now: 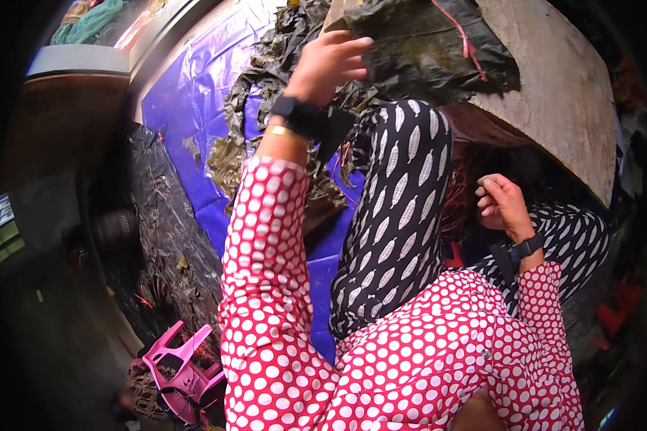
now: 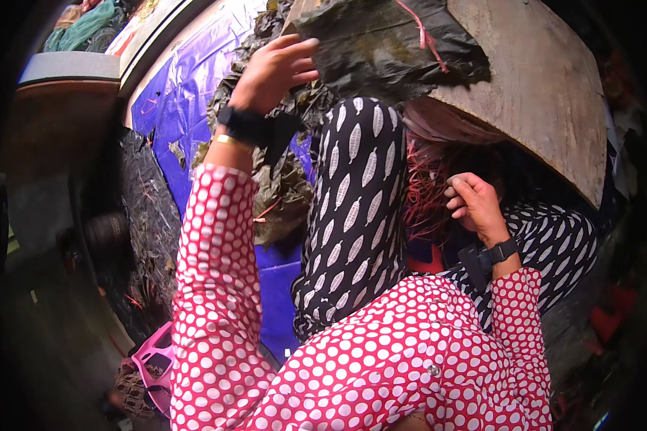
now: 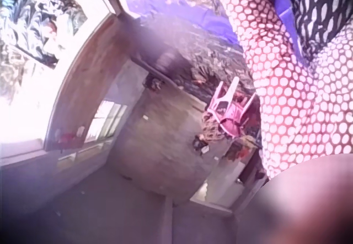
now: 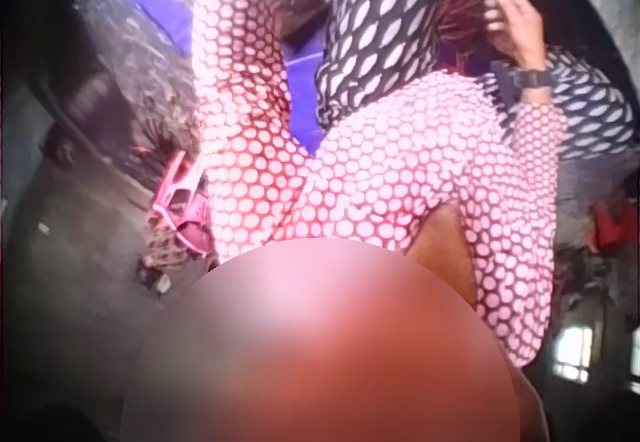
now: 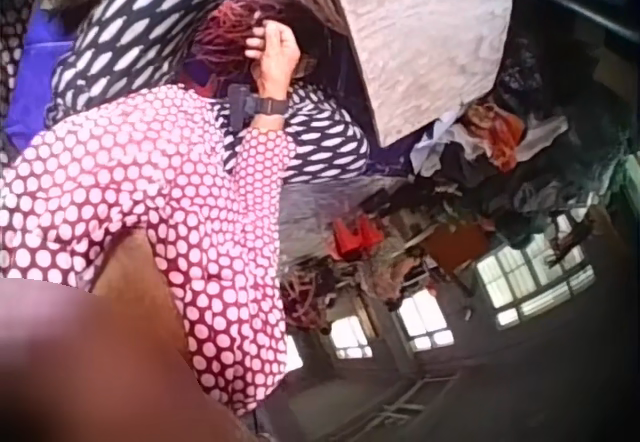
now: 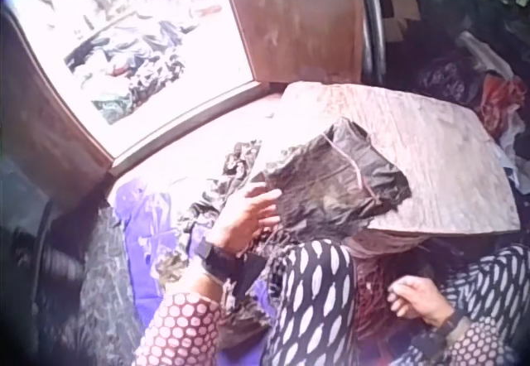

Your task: The recorder is shown wrapping food or materials in large green leaves and securing them with red string.

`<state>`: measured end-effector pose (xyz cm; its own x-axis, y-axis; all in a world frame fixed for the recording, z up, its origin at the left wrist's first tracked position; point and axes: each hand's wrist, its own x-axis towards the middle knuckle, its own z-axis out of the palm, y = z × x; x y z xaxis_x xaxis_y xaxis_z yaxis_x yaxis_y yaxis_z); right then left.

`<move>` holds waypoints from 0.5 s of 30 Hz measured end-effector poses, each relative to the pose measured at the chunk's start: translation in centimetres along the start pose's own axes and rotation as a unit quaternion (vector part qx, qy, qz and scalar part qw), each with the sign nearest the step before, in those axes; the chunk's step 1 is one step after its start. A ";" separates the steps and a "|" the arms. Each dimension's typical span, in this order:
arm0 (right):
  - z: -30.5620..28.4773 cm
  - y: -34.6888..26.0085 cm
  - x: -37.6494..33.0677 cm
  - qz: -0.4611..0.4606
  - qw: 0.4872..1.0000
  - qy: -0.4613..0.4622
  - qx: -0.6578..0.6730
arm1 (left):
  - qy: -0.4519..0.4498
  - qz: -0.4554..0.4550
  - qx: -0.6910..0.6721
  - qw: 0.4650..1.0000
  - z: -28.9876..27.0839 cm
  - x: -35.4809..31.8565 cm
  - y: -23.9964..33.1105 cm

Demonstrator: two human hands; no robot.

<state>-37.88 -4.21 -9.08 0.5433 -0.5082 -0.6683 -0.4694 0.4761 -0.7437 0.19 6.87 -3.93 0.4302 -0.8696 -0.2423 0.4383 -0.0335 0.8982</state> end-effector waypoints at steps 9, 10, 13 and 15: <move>0.5 0.8 0.6 0.052 0.999 0.001 -0.011 | 0.601 -0.106 -0.264 0.747 -23.5 -28.7 -30.0; -0.5 1.1 0.6 0.061 0.998 0.020 -0.015 | 0.588 -0.115 -0.269 0.754 -22.1 -28.3 -32.9; -2.0 1.4 0.0 0.078 0.995 0.056 -0.007 | 0.573 -0.259 -0.301 0.717 -17.7 -28.2 -38.6; -2.0 1.3 0.0 0.083 0.995 0.056 -0.006 | 0.584 -0.263 -0.322 0.697 -18.3 -29.1 -39.9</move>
<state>-39.86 -5.05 -10.07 0.3780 -0.5004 -0.7789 -0.5540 0.5518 -0.6234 -15.36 42.54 -39.45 0.2612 0.1856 -0.9473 0.8793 0.3591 0.3129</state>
